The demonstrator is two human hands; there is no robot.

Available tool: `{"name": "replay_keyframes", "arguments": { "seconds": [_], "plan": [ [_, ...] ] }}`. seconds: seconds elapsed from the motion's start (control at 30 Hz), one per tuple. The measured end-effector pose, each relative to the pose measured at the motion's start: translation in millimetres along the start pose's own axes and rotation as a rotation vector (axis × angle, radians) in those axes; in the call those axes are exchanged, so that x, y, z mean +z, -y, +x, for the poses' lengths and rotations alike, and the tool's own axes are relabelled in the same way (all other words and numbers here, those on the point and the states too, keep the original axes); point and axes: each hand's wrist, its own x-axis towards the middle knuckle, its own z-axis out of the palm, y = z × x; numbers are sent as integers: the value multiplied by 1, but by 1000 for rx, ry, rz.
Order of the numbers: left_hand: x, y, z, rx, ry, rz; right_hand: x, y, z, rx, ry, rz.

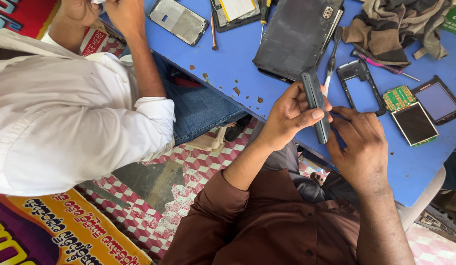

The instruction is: The person disassembles a mobile phone using a screwdriver and a plastic pry tool. They remove the back cover, unscrew internal components, and separate the battery and circuit board. The person then reassembles the phone by placing components back and securing the back cover.

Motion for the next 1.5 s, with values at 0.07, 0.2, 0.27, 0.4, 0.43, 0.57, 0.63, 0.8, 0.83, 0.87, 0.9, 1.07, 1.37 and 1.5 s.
{"name": "replay_keyframes", "arguments": {
  "seconds": [0.07, 0.2, 0.27, 0.4, 0.43, 0.57, 0.63, 0.8, 0.83, 0.87, 0.9, 1.07, 1.37, 1.5],
  "plan": [
    [0, 0, 0, 3, 7, -3, 0, 0, 0, 1, -1, -1],
    [-1, 0, 0, 6, 13, 4, 0, 0, -1, 7, -2, 0],
    [-1, 0, 0, 8, 14, -1, 0, 0, -1, 7, -4, 2],
    [-1, 0, 0, 10, 16, 5, 1, -1, -2, 14, -1, 1],
    [-1, 0, 0, 9, 13, 4, 1, -1, -2, 12, -2, 2],
    [0, -1, 0, 1, 7, -10, 0, 0, 0, -1, 3, -9],
    [0, -1, 0, -4, -2, -26, -3, 2, 2, -19, 22, -38],
    [0, -4, -2, -14, -34, -25, -3, 6, 9, -71, 115, -173],
    [0, -5, -2, -5, -37, -20, -3, 5, 9, -88, 111, -177],
    [1, -6, -3, 4, -39, -15, -2, 4, 9, -105, 106, -182],
    [1, -7, -4, 14, -44, -10, -2, 3, 8, -124, 103, -186],
    [2, -10, -4, 18, -68, 42, -3, -4, 1, -50, -40, -6],
    [-1, -12, -3, 3, -7, 25, -35, -60, 17, 81, -112, -280],
    [-1, -14, -3, -26, 8, 6, -28, -76, 21, 73, -140, -400]
  ]
}}
